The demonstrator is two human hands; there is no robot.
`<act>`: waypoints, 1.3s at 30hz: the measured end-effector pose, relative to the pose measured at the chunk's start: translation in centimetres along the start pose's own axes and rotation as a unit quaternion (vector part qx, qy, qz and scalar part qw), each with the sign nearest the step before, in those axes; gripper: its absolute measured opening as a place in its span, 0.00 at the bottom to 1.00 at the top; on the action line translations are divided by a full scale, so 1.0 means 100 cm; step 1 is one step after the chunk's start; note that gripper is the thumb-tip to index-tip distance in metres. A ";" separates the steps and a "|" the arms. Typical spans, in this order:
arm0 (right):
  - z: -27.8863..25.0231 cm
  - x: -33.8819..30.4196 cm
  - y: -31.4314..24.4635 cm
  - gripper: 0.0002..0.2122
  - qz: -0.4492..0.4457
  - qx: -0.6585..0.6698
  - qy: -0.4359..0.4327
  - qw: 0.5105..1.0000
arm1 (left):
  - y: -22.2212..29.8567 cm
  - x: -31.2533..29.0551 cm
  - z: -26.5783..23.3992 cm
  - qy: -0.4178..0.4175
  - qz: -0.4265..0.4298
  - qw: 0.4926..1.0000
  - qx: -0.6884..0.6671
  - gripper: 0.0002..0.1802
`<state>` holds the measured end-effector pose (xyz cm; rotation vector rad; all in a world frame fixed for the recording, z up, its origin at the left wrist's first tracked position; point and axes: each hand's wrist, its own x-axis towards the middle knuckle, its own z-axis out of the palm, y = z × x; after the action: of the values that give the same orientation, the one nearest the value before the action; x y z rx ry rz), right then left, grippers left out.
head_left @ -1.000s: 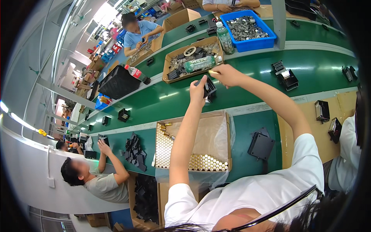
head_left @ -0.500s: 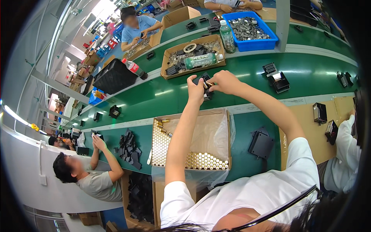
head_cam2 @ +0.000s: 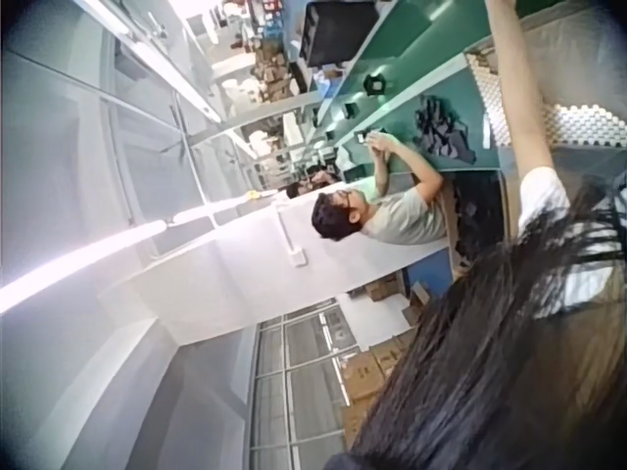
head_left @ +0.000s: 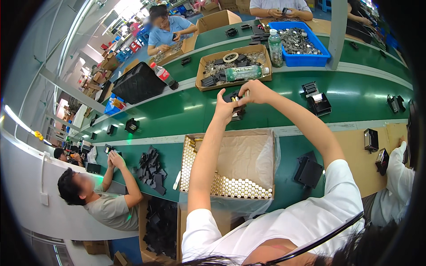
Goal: The person takes batteries from a box, inserts them into battery holders, attaches the holders to plastic device casings, and places the assembled units onto the conveyor table.
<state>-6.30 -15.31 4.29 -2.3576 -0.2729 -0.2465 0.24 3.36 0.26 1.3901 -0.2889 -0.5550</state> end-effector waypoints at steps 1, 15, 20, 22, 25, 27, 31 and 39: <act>0.004 0.005 0.001 0.10 -0.001 0.026 0.038 0.999 | 0.003 0.003 -0.004 0.013 -0.003 1.000 0.022 0.47; 0.014 0.053 -0.030 0.05 -0.044 0.007 0.009 0.999 | 0.010 0.011 -0.044 0.109 0.000 0.994 -0.021 0.29; 0.025 0.055 -0.034 0.08 -0.055 -0.095 -0.029 0.994 | 0.002 0.016 -0.054 0.123 0.007 0.992 -0.020 0.27; 0.032 0.057 -0.037 0.09 -0.051 -0.169 -0.050 0.983 | -0.001 0.018 -0.059 0.134 0.011 0.991 -0.015 0.27; 0.040 0.060 -0.032 0.10 -0.069 -0.107 0.024 0.992 | -0.002 0.018 -0.059 0.135 0.009 0.991 -0.017 0.26; 0.047 0.063 -0.030 0.10 -0.092 -0.042 0.098 0.990 | -0.001 0.017 -0.062 0.141 0.010 0.990 -0.017 0.25; 0.064 0.069 -0.035 0.08 -0.068 0.018 0.066 0.995 | -0.002 0.014 -0.082 0.147 0.011 0.989 -0.030 0.25; 0.111 0.076 -0.022 0.08 -0.263 -0.158 0.276 0.911 | 0.020 0.031 -0.089 0.174 0.004 0.984 -0.038 0.27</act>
<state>1.49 -5.03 -0.18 -2.3552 -0.6200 -1.2755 7.78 9.42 0.28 1.3834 0.0087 -0.3055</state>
